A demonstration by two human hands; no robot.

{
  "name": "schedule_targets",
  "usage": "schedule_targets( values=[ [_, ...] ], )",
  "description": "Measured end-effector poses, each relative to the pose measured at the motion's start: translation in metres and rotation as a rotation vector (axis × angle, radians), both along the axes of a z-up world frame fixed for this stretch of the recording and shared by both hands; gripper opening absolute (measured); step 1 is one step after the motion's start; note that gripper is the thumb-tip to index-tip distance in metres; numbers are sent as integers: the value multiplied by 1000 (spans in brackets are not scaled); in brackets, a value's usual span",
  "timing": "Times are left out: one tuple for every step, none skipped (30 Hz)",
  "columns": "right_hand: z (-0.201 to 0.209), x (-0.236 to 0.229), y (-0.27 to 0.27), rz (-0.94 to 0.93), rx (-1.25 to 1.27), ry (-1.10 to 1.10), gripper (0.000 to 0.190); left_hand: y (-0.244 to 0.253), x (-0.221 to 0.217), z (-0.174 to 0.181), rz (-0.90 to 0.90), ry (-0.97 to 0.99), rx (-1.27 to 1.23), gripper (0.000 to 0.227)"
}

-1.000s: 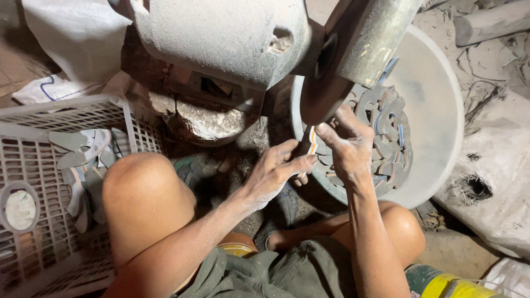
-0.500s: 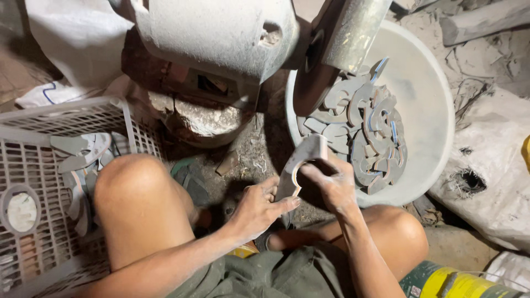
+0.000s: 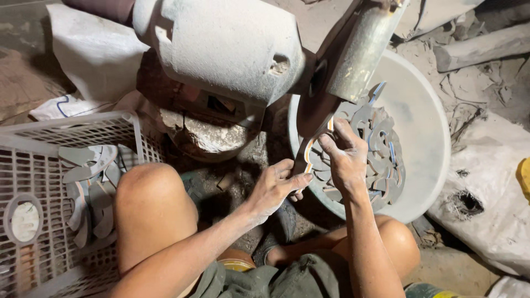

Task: The person sits on the floor and repeatedly presses the edges of small gray ceramic pieces against a rotating grinding wheel to smooth them. Finished pieces are placed into a white basin beside the machine.

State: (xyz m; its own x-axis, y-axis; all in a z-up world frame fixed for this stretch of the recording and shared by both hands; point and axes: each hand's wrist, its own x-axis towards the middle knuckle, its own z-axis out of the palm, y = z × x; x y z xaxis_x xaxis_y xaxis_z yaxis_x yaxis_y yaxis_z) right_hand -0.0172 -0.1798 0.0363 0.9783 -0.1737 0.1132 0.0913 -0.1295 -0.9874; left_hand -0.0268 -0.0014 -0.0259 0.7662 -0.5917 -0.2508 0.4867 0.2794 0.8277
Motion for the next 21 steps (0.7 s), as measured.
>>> schedule_targets(
  values=[
    [4,5,3,13,-20,-18,36,-1,3,-1,5,47,1,90],
    [7,8,5,26,-39,-36,35,-2,6,-1,11,93,3,102],
    [10,9,7,12,-74,-35,35,-1,7,-2,9,92,1,107],
    [11,9,8,-1,-108,-33,35,0,7,-3,7,91,0,111],
    [11,7,9,-14,-142,-27,34,2,5,-5,4,94,-1,115],
    [10,5,11,-23,-134,-17,34,4,2,-6,-12,91,2,115],
    [9,4,11,-31,-127,-15,34,6,1,-8,-26,80,3,114],
    [8,3,11,-40,-121,-13,34,7,0,-10,-40,70,4,114],
    [6,0,12,-49,-144,-12,35,9,-3,-12,-51,67,22,114],
    [4,-4,12,-58,-167,-11,36,11,-7,-14,-61,64,39,115],
    [1,-7,12,-62,-191,-16,37,14,-10,-15,-66,57,55,115],
    [-2,-11,13,-70,-219,5,38,17,-14,-15,-67,83,54,112],
    [-5,-17,15,-84,-246,27,38,21,-20,-14,-74,109,54,109],
    [-8,-23,15,-98,-272,48,39,26,-25,-11,-81,134,54,106],
    [-10,-33,15,-72,-302,38,40,32,-32,-8,-124,120,70,92],
    [-12,-44,14,-45,-331,27,41,39,-39,-3,-168,105,86,79],
    [-13,-51,13,-13,-360,13,42,44,-42,3,-205,87,103,68],
    [-14,-57,11,-30,-298,40,43,45,-41,9,-187,-9,214,59],
    [-14,-62,6,-41,-238,69,43,45,-41,15,-164,-103,323,51],
    [-15,-65,3,-53,-177,98,44,45,-40,21,-139,-196,431,42],
    [-17,-70,0,-73,-112,118,46,45,-41,26,-104,-245,457,41]
  ],
)
